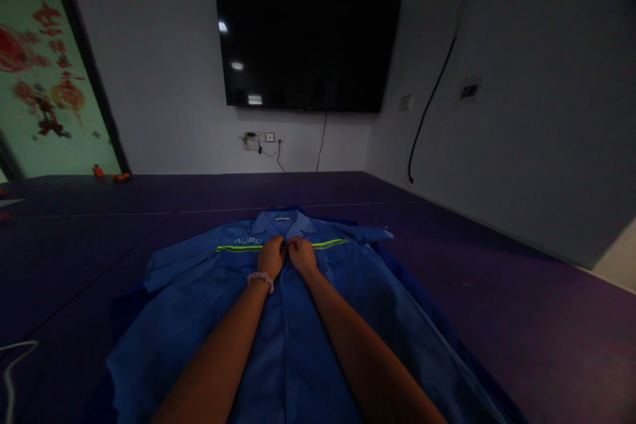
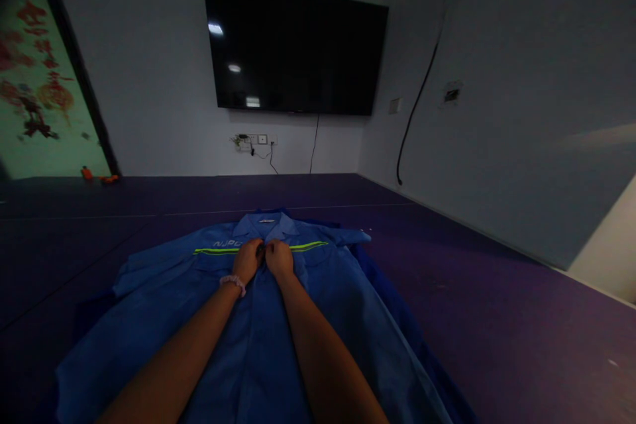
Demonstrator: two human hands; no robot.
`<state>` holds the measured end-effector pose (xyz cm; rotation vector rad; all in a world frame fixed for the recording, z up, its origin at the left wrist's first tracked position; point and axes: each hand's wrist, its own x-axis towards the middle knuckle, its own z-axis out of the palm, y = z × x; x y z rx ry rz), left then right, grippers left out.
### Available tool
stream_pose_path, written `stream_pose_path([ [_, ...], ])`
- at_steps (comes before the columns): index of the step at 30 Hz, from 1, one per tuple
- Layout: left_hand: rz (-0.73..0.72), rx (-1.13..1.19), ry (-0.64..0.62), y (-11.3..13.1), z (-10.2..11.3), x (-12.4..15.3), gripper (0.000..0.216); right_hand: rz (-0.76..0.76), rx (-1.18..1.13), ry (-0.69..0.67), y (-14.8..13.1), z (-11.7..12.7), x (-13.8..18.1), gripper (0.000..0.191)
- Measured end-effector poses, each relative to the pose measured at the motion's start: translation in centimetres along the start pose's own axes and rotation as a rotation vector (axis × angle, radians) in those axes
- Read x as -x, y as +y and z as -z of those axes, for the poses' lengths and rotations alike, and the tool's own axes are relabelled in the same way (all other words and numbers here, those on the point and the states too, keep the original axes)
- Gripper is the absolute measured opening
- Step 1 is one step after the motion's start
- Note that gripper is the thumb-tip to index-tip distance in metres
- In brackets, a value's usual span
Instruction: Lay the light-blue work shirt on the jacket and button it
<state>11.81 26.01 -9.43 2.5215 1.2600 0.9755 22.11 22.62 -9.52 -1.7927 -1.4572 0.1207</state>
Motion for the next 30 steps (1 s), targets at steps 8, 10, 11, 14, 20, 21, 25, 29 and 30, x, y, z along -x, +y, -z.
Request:
stream_pose_path([
  [8,-0.022,0.013,0.006,-0.05,-0.05,-0.08,0.014,0.005,0.009,0.008,-0.01,0.01,0.03,0.022],
  [10,-0.024,0.018,0.004,-0.05,-0.04,-0.09,0.013,0.002,0.015,0.009,-0.01,0.00,0.04,0.021],
  [11,-0.024,0.021,0.002,-0.05,-0.04,-0.09,0.013,0.001,0.018,0.008,0.00,0.00,0.05,0.021],
  [14,-0.027,0.032,-0.002,-0.08,-0.04,-0.08,0.013,-0.003,0.025,0.007,0.01,-0.01,0.04,0.022],
  [20,-0.047,0.060,-0.006,-0.02,-0.03,-0.08,0.017,-0.010,0.049,0.011,0.07,-0.13,-0.03,0.022],
  [21,-0.051,0.066,-0.008,-0.01,-0.03,-0.09,0.017,-0.012,0.054,0.011,0.08,-0.15,-0.04,0.022],
  [25,-0.058,0.083,-0.008,0.02,-0.06,-0.13,0.019,-0.016,0.066,0.010,0.10,-0.21,-0.08,0.022],
  [29,-0.056,0.093,-0.008,0.01,-0.12,-0.20,0.020,-0.011,0.066,0.005,0.12,-0.20,-0.09,0.021],
  [30,-0.052,0.094,-0.008,0.00,-0.13,-0.22,0.020,-0.010,0.065,0.004,0.12,-0.19,-0.09,0.021],
])
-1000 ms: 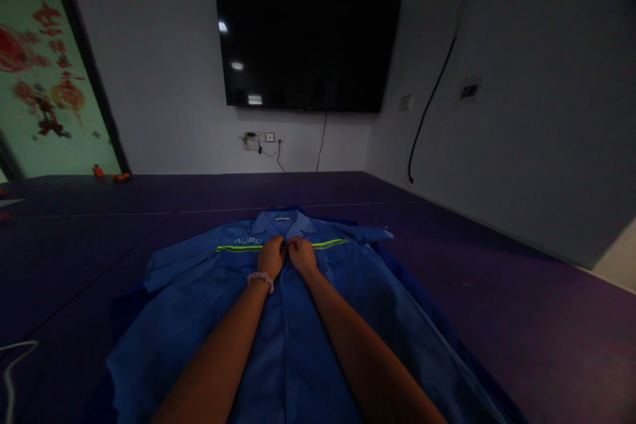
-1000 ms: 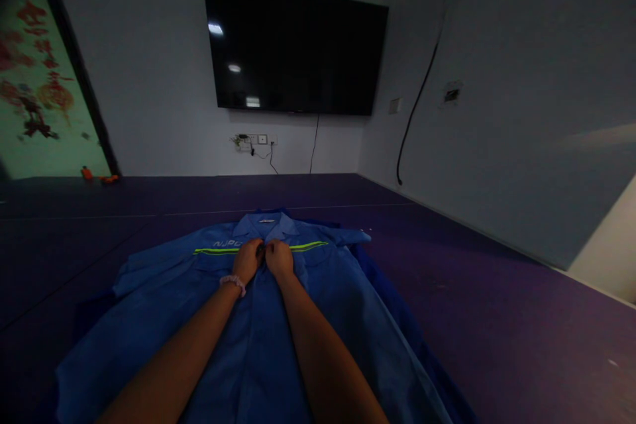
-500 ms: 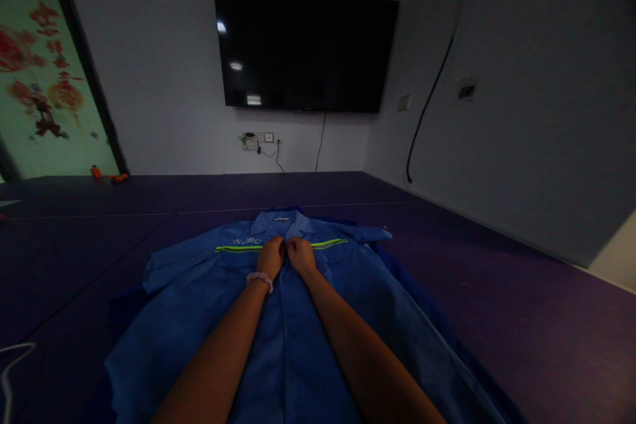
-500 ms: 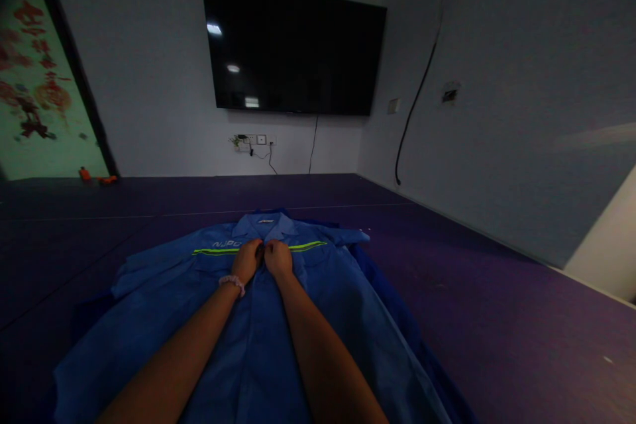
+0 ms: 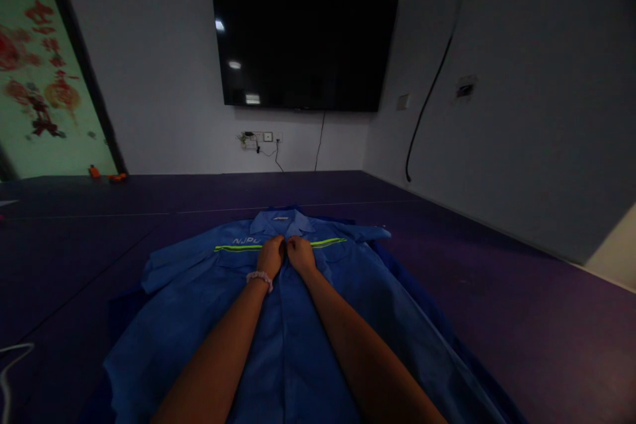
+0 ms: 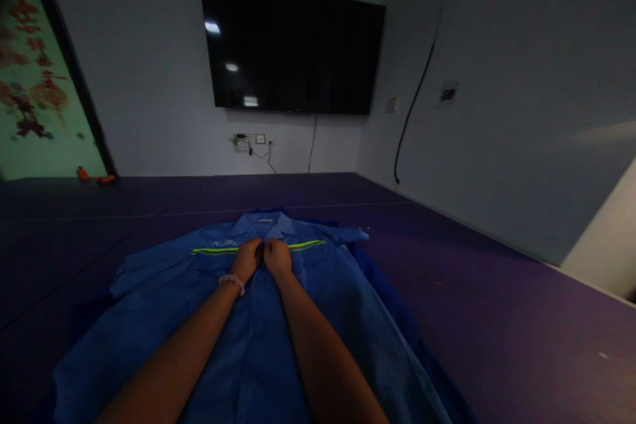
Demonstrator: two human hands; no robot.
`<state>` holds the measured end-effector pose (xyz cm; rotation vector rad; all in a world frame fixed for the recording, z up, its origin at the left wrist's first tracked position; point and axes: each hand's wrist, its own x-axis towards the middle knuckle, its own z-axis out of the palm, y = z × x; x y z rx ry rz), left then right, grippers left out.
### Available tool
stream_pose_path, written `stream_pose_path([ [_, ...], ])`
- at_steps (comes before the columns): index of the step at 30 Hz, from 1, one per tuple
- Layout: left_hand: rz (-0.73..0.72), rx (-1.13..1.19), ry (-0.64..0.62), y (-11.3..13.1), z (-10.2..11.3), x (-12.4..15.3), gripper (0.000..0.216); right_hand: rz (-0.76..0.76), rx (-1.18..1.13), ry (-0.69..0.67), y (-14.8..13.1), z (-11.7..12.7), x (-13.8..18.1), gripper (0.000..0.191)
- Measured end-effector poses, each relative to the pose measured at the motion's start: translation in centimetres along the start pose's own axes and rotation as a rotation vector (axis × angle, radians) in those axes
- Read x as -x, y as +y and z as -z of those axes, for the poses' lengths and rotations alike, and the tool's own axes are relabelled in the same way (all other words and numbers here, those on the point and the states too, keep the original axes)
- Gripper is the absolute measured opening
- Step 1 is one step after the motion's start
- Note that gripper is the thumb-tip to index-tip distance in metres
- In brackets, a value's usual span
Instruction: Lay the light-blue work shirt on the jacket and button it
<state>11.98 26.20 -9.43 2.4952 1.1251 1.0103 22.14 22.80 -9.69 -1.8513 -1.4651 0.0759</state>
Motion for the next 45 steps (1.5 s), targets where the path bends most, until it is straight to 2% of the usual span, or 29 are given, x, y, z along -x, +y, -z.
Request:
stream_pose_path([
  [10,0.062,-0.039,0.015,-0.27,-0.05,-0.15,0.011,0.009,-0.015,-0.014,-0.07,0.06,-0.05,0.022],
  [26,0.020,-0.041,-0.017,0.00,0.10,-0.04,0.016,-0.002,0.008,-0.029,-0.11,0.16,0.00,0.022],
  [45,-0.022,-0.036,-0.017,-0.11,-0.08,-0.21,0.018,-0.020,-0.026,0.023,0.13,-0.09,-0.02,0.020],
])
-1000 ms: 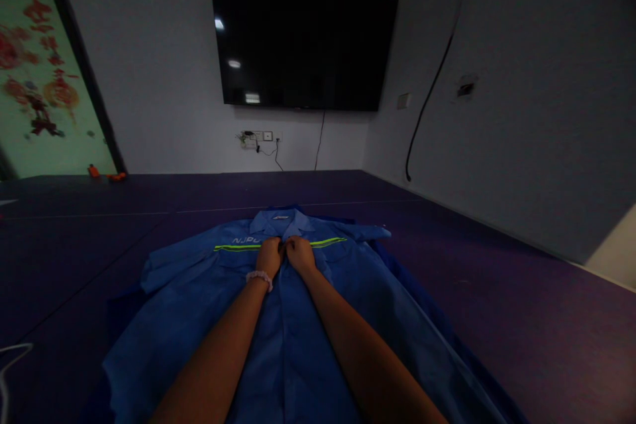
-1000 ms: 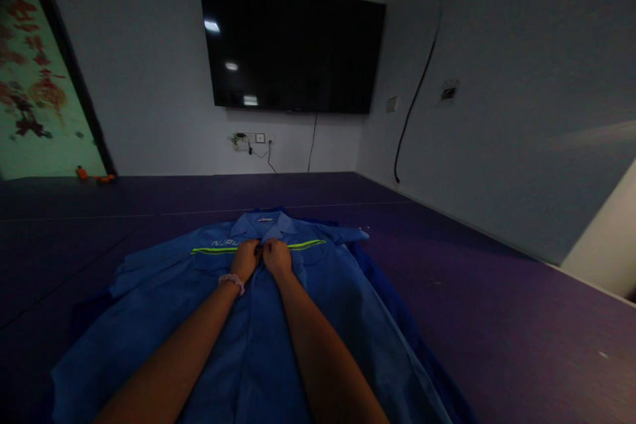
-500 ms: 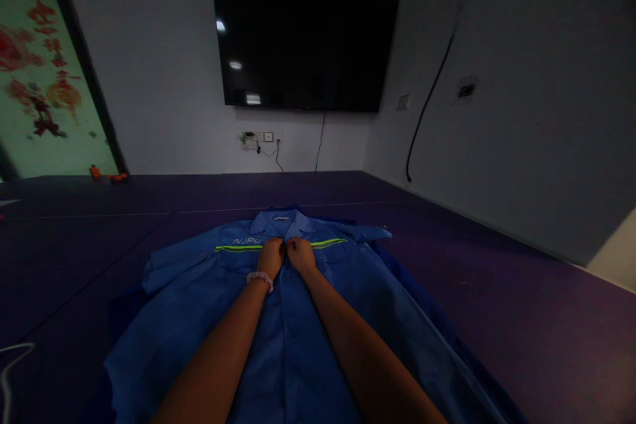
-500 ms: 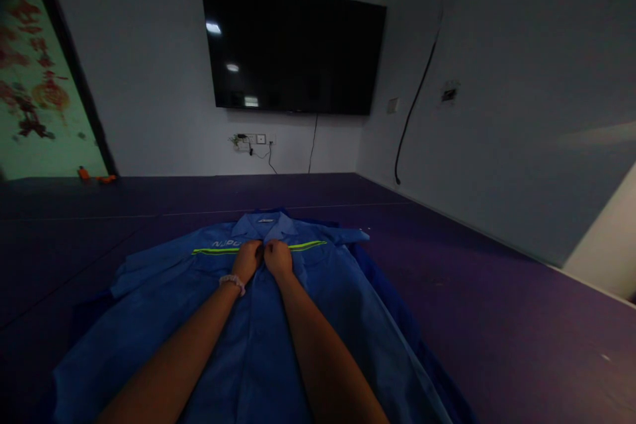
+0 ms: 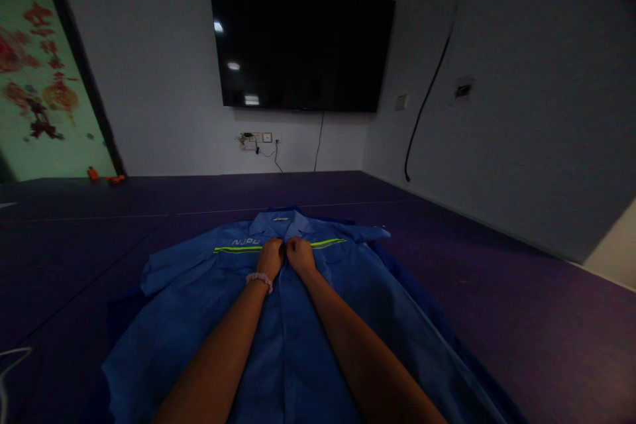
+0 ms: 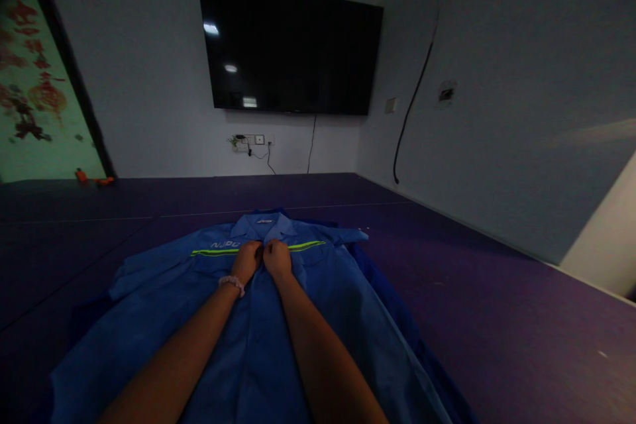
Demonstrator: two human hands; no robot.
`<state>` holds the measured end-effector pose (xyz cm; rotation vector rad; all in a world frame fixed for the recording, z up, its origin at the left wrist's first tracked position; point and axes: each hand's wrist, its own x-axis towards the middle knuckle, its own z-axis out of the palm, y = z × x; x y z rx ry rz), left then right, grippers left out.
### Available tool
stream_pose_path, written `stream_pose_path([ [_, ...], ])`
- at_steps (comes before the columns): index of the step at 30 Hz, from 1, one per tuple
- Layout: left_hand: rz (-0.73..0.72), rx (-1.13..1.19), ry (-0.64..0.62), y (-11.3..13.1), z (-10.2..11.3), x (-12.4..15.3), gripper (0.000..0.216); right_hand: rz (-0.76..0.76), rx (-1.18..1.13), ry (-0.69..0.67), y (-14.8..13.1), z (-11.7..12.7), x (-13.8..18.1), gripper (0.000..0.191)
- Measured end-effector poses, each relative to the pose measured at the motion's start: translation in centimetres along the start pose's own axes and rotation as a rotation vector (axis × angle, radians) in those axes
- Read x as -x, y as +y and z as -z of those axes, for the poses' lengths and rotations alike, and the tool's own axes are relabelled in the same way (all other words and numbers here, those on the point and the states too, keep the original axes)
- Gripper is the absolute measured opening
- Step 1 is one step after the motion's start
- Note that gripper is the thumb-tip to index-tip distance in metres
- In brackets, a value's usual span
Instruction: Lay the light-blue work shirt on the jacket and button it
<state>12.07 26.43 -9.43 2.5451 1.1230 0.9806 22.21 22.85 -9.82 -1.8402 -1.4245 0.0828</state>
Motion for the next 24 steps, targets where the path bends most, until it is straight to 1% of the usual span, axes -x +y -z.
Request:
stream_pose_path([
  [1,-0.002,0.003,0.000,-0.03,-0.03,-0.02,0.019,-0.006,0.000,0.007,0.02,0.01,0.00,0.023],
  [3,-0.003,0.010,0.003,-0.11,-0.10,-0.07,0.019,-0.006,-0.008,0.012,0.06,0.06,0.03,0.035],
  [5,0.001,0.017,0.009,-0.24,-0.18,-0.11,0.019,0.026,-0.025,-0.008,0.06,0.16,0.07,0.047],
  [6,0.004,0.020,0.013,-0.31,-0.23,-0.13,0.019,0.047,-0.032,-0.022,0.06,0.21,0.09,0.049],
  [8,0.013,0.024,0.020,-0.46,-0.31,-0.18,0.020,0.081,-0.040,-0.046,0.05,0.29,0.11,0.047],
  [12,0.030,0.024,0.031,-0.65,-0.44,-0.25,0.019,0.101,-0.029,-0.069,0.11,0.41,0.05,0.038],
  [18,0.050,0.018,0.042,-0.71,-0.47,-0.27,0.013,0.162,-0.009,-0.102,0.18,0.64,-0.22,0.046],
  [21,0.053,0.015,0.034,-0.72,-0.44,-0.32,0.011,0.178,0.005,-0.118,0.25,0.67,-0.31,0.043],
  [24,0.059,0.006,0.028,-0.69,-0.41,-0.36,0.010,0.164,0.025,-0.119,0.33,0.62,-0.36,0.037],
])
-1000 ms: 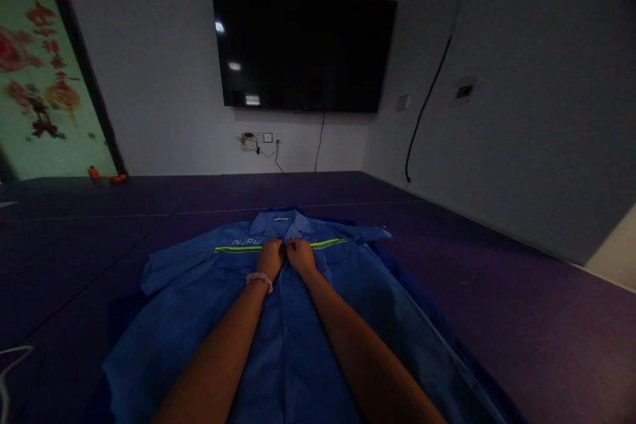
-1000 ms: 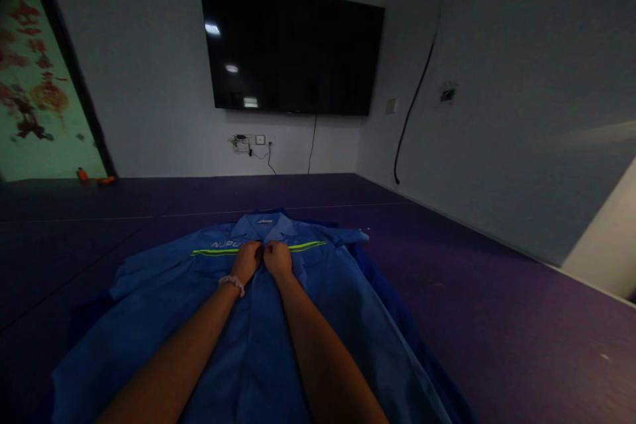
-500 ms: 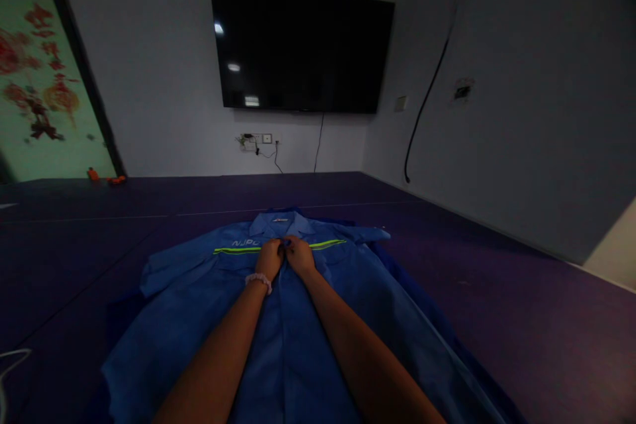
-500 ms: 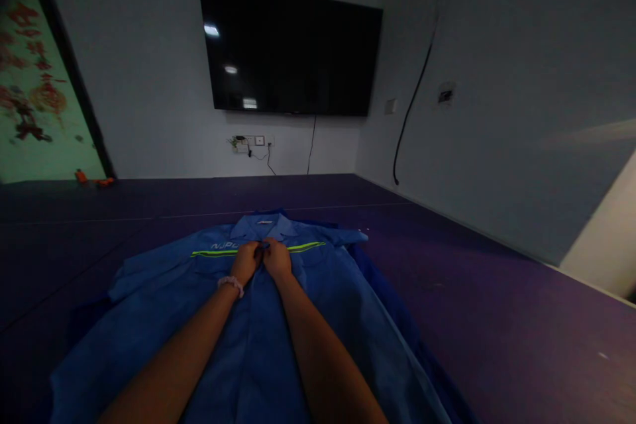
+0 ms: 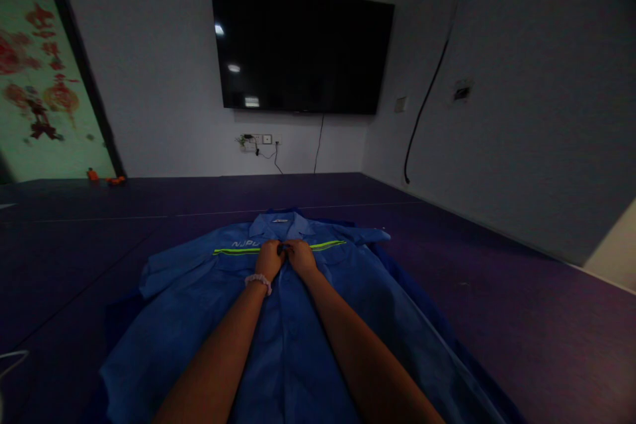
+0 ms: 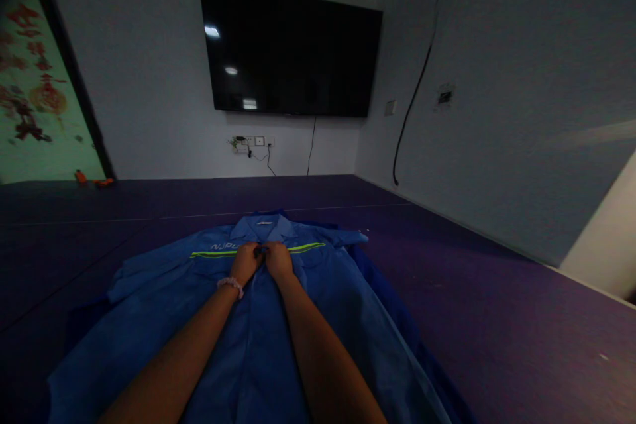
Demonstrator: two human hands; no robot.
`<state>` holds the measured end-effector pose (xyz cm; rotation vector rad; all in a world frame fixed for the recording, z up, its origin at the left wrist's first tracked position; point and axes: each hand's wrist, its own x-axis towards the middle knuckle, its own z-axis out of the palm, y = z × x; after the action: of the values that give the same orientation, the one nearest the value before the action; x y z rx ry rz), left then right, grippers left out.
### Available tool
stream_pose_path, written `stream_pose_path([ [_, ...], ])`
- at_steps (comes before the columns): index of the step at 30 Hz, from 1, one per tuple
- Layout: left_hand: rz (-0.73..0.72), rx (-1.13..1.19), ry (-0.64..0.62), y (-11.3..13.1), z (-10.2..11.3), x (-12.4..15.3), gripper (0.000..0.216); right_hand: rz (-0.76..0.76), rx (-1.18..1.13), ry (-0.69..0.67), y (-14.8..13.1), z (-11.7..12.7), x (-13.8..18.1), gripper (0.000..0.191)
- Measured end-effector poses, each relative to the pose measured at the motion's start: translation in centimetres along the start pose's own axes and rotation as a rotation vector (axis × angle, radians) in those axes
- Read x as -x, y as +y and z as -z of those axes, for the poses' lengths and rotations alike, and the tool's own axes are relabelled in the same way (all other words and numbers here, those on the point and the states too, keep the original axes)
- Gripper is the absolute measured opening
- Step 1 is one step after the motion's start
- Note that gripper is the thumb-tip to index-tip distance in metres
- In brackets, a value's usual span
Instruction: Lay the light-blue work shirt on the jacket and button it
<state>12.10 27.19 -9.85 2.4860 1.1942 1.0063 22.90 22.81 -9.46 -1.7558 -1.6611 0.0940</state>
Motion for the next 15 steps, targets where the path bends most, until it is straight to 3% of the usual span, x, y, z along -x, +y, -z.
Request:
stream_pose_path([
  [15,0.044,-0.068,-0.057,0.61,0.21,0.32,0.013,-0.085,0.070,-0.025,-0.09,-0.13,-0.12,0.027],
])
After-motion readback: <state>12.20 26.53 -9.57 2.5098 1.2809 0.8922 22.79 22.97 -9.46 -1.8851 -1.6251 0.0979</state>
